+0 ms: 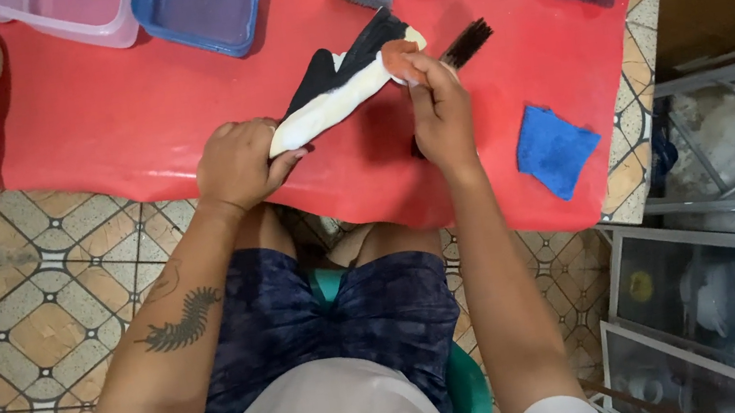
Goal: The person cleans a black and white slip-on shoe using a brush and a cloth. They scrub the white sole and black upper with the brush, then wipe the shoe with a cloth. The person repeats the scrubbing and wiping process on different parts of the shoe.
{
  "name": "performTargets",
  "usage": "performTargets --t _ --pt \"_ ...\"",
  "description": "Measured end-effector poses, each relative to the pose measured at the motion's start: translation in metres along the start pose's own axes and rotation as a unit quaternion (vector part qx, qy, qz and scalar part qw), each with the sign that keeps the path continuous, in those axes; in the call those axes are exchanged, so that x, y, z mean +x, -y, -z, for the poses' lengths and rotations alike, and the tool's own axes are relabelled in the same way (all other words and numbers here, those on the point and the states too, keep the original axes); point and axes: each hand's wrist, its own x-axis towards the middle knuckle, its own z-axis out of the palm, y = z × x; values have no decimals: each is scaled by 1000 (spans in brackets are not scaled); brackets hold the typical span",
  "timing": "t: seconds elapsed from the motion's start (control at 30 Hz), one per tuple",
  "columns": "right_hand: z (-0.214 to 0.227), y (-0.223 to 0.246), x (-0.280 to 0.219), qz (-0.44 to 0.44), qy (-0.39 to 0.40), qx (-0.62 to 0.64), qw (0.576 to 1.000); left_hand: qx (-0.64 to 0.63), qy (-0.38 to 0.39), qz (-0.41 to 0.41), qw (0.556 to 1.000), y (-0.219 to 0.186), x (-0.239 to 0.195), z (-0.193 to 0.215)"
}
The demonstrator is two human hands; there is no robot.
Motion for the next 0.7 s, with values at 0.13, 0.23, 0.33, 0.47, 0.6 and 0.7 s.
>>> performTargets --t 0.13,0.23,0.33,0.47,0.6,0.7 --pt "-3 9 -2 2 15 33 999 -4 5 3 1000 5 -3 -5" --pt "-9 12 -11 13 10 48 999 -3 5 1 1000 5 -4 -6" --pt "-16 5 -21 13 8 66 998 3 -10 7 1000 4 -3 -6" --pt "-27 14 -36 -6 -12 91 996 -3 -21 -15 1000 5 -3 -5" --pt "-46 44 -51 -34 -60 115 991 0 -24 -21 1000 5 -4 -6" --pt "-68 76 -59 -20 -50 165 985 -5 -22 -13 1000 7 -6 -9"
